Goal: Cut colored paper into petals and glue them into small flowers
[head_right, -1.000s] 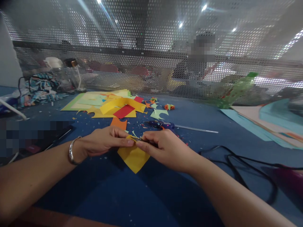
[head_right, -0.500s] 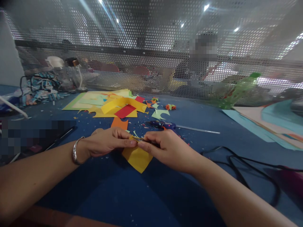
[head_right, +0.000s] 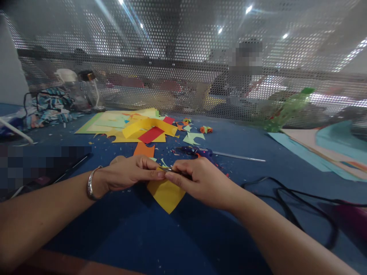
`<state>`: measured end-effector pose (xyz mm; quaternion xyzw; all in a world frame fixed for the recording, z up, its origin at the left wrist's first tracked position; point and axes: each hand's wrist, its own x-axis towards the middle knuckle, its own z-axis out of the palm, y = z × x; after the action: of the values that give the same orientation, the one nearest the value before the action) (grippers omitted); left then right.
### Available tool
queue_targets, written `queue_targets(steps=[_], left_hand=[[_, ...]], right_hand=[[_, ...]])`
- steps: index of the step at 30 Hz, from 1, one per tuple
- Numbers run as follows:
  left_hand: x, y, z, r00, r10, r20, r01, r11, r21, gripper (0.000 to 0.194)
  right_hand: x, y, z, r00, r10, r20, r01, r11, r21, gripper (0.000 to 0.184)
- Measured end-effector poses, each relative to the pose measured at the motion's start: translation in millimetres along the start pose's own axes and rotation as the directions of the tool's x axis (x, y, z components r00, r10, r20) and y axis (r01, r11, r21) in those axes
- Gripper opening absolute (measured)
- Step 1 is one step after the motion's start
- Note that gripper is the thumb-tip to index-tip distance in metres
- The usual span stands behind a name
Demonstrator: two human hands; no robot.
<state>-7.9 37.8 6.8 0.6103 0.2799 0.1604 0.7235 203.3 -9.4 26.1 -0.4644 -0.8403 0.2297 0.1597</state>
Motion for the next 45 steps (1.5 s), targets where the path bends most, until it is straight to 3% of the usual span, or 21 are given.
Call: queue_targets(steps=[17,26,30,33,34,36,38,41,43,45], left_hand=[[1.1,-1.9,-2.0,0.998,-0.055,0.033,0.058,0.994,-0.090,0.027],[-1.1,3.0,2.1,0.992,-0.124,-0.026,0.121,0.987,-0.110,0.025],[-2.2,4.3,2.2,0.992,-0.119,-0.034,0.118,0.992,-0.038,0.020],[-5.1,9.1,-4.1,0.995,-0.061,-0.084,0.077,0.977,0.197,0.019],[-6.5,11.5,-7.5,0.994,-0.013,-0.108,0.051,0.935,0.350,0.019],[-9.7,16.5,-15.2,0.989,0.092,-0.120,0.009,0.754,0.657,0.027],[-12.9,19.8,-22.3,0.983,0.136,-0.124,0.026,0.566,0.824,0.029],[-16.4,18.5,-26.8,0.949,0.215,-0.230,0.160,0.298,0.941,0.009],[-16.6,13.6,-23.9,0.896,0.369,-0.246,0.202,0.154,0.967,0.026],[-14.6,7.1,-16.3,0.861,0.473,-0.189,0.175,0.075,0.982,0.028]], right_hand=[[0.0,-0.7,1.3,1.000,0.027,-0.002,-0.027,1.000,0.009,0.047],[-0.1,0.5,3.2,0.999,0.037,-0.038,-0.037,0.999,-0.015,0.047],[0.6,1.0,3.1,0.996,0.057,-0.066,-0.057,0.998,-0.005,0.044],[0.6,1.7,1.8,0.991,0.095,-0.089,-0.096,0.995,0.000,0.043],[0.6,2.1,1.2,0.989,0.105,-0.102,-0.106,0.994,-0.007,0.043],[0.5,3.3,-0.2,0.983,0.126,-0.134,-0.132,0.991,-0.037,0.044],[0.7,5.4,-1.4,0.975,0.159,-0.153,-0.174,0.980,-0.093,0.044],[1.8,10.0,-2.4,0.963,0.220,-0.156,-0.251,0.941,-0.228,0.041],[3.2,12.9,-2.6,0.955,0.256,-0.149,-0.291,0.908,-0.301,0.040],[4.5,15.0,-2.8,0.948,0.288,-0.139,-0.319,0.887,-0.335,0.040]])
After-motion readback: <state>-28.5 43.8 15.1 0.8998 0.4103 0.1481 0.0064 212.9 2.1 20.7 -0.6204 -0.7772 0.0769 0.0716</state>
